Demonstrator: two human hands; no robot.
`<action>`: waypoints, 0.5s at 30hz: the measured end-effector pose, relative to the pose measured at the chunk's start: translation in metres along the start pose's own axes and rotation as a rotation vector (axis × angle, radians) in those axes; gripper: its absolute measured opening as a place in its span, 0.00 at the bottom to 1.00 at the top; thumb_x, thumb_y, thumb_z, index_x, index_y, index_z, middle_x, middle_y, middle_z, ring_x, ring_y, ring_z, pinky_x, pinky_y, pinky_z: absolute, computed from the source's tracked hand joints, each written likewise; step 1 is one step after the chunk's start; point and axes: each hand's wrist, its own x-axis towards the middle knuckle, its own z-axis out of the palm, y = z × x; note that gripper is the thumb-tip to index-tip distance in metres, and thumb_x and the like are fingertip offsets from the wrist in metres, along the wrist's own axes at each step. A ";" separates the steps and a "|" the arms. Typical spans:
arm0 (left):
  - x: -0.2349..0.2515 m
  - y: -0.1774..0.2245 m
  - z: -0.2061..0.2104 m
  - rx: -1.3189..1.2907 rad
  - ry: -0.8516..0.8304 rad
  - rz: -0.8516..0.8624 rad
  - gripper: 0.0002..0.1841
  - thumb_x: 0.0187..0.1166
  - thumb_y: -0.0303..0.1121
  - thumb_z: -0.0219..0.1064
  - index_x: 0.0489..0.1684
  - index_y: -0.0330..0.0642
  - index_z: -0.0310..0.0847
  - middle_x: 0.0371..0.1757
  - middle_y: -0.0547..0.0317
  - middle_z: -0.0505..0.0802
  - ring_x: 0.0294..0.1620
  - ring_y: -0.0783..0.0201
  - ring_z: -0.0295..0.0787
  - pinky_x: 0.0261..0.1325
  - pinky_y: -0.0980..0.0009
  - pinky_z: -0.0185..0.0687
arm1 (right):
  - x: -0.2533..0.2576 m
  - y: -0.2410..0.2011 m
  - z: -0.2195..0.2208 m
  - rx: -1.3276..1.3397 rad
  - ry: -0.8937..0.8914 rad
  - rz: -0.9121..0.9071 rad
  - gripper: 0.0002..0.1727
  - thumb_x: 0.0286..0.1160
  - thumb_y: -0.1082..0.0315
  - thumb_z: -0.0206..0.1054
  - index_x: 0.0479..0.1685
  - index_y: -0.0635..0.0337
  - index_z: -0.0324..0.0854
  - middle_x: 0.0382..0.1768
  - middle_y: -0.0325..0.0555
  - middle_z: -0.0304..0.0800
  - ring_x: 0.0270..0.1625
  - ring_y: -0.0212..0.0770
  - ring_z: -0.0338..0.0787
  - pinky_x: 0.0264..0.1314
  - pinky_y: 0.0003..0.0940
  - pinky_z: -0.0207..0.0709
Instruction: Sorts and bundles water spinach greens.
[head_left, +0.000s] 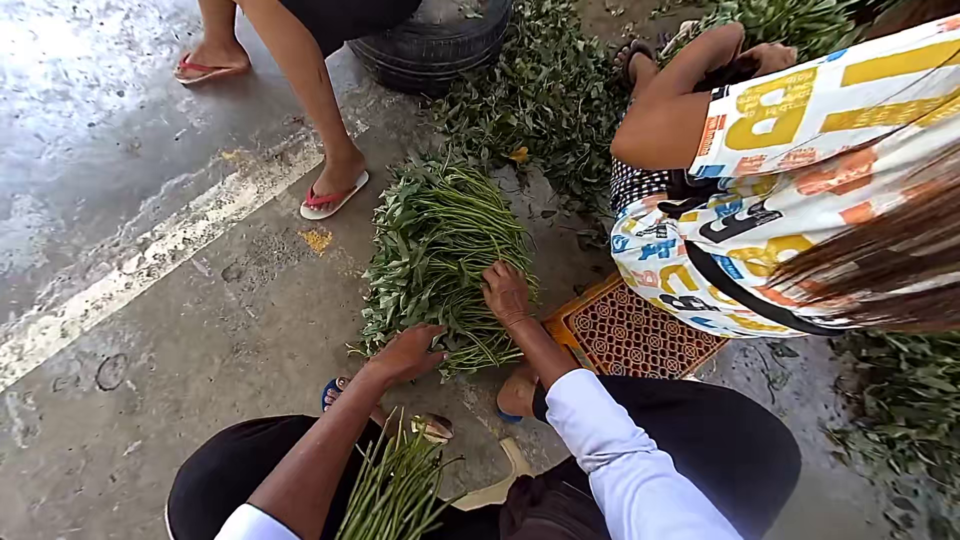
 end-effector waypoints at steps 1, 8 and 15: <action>0.001 0.000 0.000 -0.037 0.007 0.012 0.32 0.88 0.44 0.63 0.89 0.41 0.64 0.87 0.40 0.71 0.88 0.45 0.65 0.89 0.45 0.58 | -0.005 -0.007 -0.010 0.048 -0.016 0.012 0.12 0.70 0.71 0.75 0.50 0.65 0.90 0.55 0.62 0.90 0.62 0.66 0.87 0.61 0.69 0.75; 0.012 -0.006 0.018 -1.026 0.237 -0.111 0.27 0.96 0.42 0.47 0.88 0.35 0.59 0.78 0.40 0.80 0.77 0.50 0.79 0.76 0.53 0.75 | -0.058 -0.087 -0.049 0.706 -0.399 0.258 0.16 0.81 0.67 0.69 0.62 0.68 0.81 0.53 0.56 0.91 0.48 0.46 0.94 0.58 0.44 0.88; 0.019 -0.020 0.016 -1.368 0.480 -0.157 0.17 0.96 0.32 0.44 0.67 0.32 0.74 0.36 0.50 0.90 0.37 0.59 0.91 0.49 0.62 0.88 | -0.062 -0.088 -0.041 0.696 -0.321 0.012 0.19 0.85 0.55 0.65 0.55 0.62 0.89 0.53 0.52 0.93 0.54 0.43 0.92 0.63 0.41 0.84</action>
